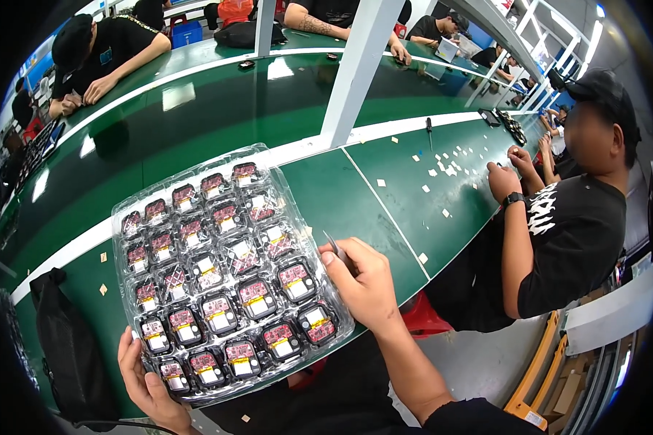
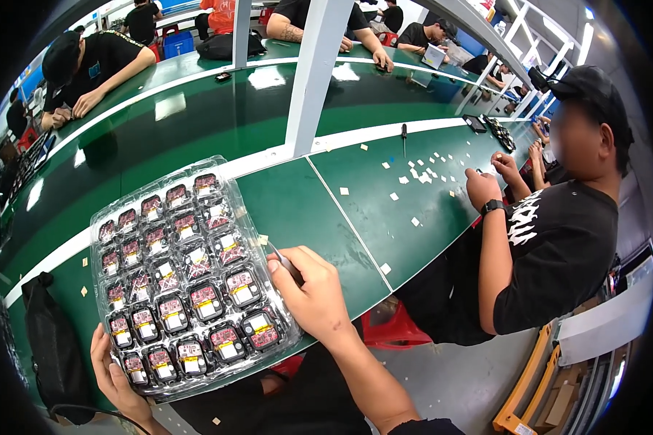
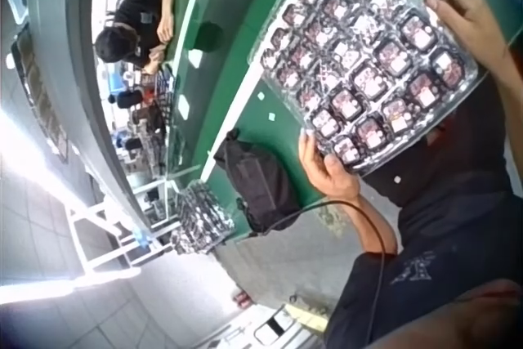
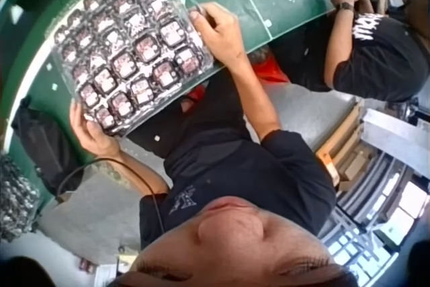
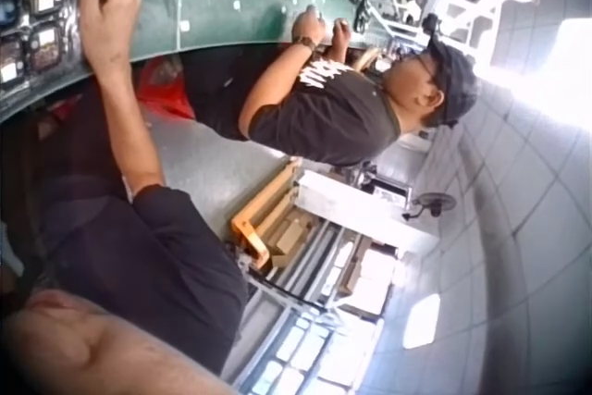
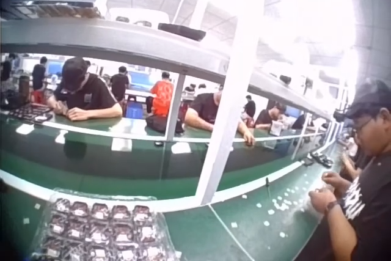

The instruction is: Manually assemble and inspect small electronic units on a production line.

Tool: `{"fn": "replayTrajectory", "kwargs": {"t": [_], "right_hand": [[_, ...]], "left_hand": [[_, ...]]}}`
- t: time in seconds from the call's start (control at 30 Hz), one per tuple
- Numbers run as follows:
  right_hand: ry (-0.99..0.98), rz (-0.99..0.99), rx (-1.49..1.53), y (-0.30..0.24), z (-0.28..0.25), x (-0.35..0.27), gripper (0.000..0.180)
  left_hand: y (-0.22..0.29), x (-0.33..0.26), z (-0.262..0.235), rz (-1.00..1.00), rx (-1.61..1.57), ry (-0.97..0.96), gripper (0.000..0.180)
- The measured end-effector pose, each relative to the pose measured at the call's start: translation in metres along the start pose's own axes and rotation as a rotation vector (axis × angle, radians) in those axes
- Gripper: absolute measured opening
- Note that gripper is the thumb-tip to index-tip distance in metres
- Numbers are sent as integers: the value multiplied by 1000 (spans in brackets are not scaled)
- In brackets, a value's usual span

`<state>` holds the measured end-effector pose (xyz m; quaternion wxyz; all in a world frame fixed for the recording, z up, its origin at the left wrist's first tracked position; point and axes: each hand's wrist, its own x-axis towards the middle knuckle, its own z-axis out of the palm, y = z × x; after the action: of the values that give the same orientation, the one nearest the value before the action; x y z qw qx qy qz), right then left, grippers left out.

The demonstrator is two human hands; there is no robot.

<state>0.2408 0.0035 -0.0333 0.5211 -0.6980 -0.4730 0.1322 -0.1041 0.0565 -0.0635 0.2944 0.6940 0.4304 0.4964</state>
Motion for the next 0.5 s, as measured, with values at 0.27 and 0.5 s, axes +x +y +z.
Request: {"fn": "replayTrajectory", "kwargs": {"t": [0.27, 0.5], "right_hand": [[-9, 9, -3, -1, 0, -1, 15], [-9, 15, 7, -4, 0, -1, 15]], "left_hand": [[1, -1, 0, -18, -35, 3, 51], [1, 0, 0, -43, -9, 22, 58]]}}
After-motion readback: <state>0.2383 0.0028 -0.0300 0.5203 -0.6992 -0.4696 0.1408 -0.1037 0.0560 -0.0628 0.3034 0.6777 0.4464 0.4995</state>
